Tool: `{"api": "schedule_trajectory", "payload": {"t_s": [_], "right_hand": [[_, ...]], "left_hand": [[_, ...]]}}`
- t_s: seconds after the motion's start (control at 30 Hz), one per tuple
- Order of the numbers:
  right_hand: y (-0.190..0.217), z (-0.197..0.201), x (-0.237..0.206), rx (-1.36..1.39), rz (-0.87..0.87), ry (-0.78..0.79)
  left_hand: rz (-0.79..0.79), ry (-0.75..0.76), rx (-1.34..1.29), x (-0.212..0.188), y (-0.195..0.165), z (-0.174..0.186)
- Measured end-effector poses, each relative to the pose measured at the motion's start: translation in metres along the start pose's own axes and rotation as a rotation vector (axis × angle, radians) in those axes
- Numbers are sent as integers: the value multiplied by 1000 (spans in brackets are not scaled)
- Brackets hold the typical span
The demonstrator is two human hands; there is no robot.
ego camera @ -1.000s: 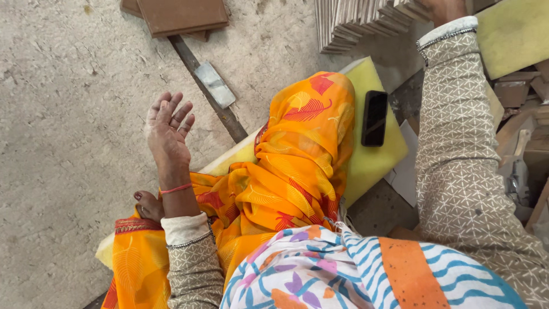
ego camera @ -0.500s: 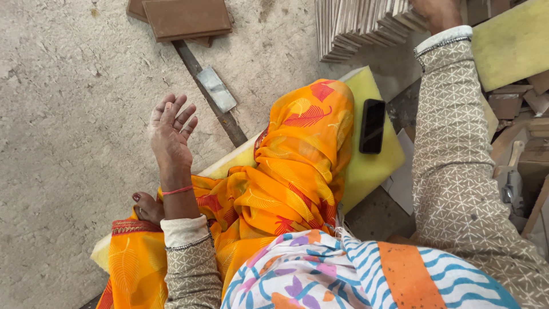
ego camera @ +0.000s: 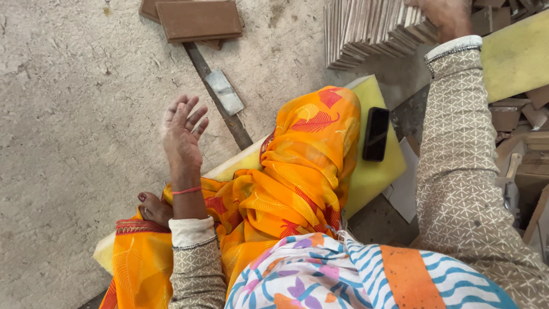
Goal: The person sits on a low foam block and repeatedly sands the edges and faces of small rectangular tiles using a sanding block. They pick up tiles from the floor, sand them, and place them back down or into a nearby stack.
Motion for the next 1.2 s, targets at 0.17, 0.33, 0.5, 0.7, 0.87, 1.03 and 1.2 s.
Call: {"api": "schedule_trajectory", "payload": {"t_s": [0.17, 0.33, 0.5, 0.7, 0.87, 1.03, 1.2], "right_hand": [[31, 23, -19, 241, -13, -81], [115, 50, -81, 1202, 0, -1], [251, 14, -160, 1654, -253, 357], [388, -26, -205, 1516, 161, 585], [411, -29, -222, 1187, 439, 491], [398, -16, -244, 1165, 438, 222], [390, -6, -263, 1159, 395, 96]], "left_hand": [[-42, 103, 90, -11, 0, -37], [-100, 390, 126, -47, -2, -99], [-191, 640, 153, -99, 0, -152], [-795, 469, 533, -91, -30, -111], [-148, 877, -448, -56, 4, -100], [-530, 665, 44, -84, -16, -130], [-599, 710, 163, -128, -41, -150]]}}
Point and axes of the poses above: each hand's wrist, its own x-axis towards the middle knuckle, its own z-axis out of the back of the hand, y = z × x, the point moved 7 cm from there along x, towards the middle knuckle, and after that the axes turned 9 degrees about z, right-handed, at the moved point
